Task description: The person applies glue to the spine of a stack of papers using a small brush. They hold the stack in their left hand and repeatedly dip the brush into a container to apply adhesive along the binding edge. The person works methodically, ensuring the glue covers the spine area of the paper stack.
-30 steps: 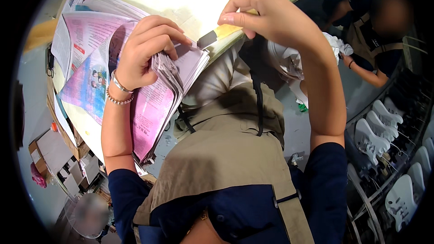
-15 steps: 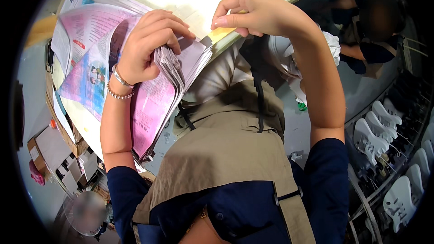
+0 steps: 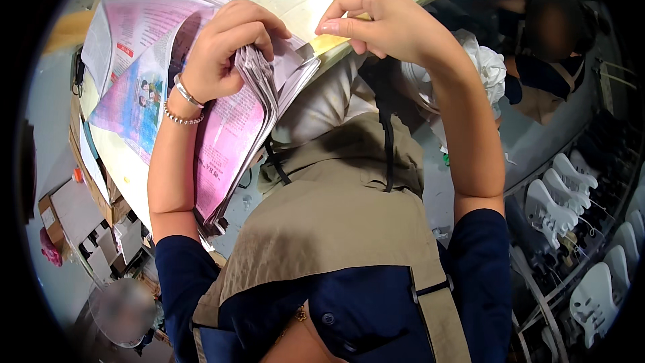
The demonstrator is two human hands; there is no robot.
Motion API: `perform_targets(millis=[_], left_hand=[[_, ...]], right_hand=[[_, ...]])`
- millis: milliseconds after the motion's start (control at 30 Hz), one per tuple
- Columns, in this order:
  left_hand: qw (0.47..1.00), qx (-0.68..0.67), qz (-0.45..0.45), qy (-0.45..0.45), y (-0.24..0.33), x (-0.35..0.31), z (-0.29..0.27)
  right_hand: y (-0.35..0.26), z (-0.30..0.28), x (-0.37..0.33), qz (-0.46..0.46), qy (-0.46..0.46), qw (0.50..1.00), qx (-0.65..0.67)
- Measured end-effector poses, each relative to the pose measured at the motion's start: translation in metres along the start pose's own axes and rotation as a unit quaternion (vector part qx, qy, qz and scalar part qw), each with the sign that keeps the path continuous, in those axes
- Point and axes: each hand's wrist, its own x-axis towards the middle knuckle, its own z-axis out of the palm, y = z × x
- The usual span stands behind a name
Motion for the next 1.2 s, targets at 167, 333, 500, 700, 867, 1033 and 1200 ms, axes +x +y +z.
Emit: perform_targets(millis=[167, 333, 500, 700, 867, 1033, 1200], left_hand=[[1.000, -0.026, -0.002, 0.014, -0.004, -0.002, 0.004], [0.998, -0.056, -0.011, 0.036, 0.005, 0.002, 0.003], [1.000, -0.016, -0.013, 0.005, 0.001, 0.000, 0.003], [0.996, -0.074, -0.039, -0.013, -0.005, -0.001, 0.004], [0.969, -0.239, -0.063, 0.017, -0.018, -0.009, -0.001], [0.887, -0.434, -0.114, 0.109, -0.023, -0.015, 0.002], [0.899, -0.415, -0.089, 0.104, -0.035, -0.014, 0.000]], right_hand=[[0.003, -0.008, -0.001, -0.018, 0.011, 1.000, -0.022], [0.004, -0.002, -0.001, -0.008, 0.007, 1.000, -0.010], [0.004, 0.014, 0.004, -0.032, -0.032, 0.998, 0.048], [0.009, 0.007, -0.001, 0.002, -0.037, 0.999, 0.032], [-0.001, 0.024, -0.006, 0.013, -0.052, 0.995, 0.080], [-0.014, 0.064, -0.018, 0.031, -0.067, 0.984, 0.159], [-0.033, 0.121, -0.035, 0.077, -0.085, 0.974, 0.196]])
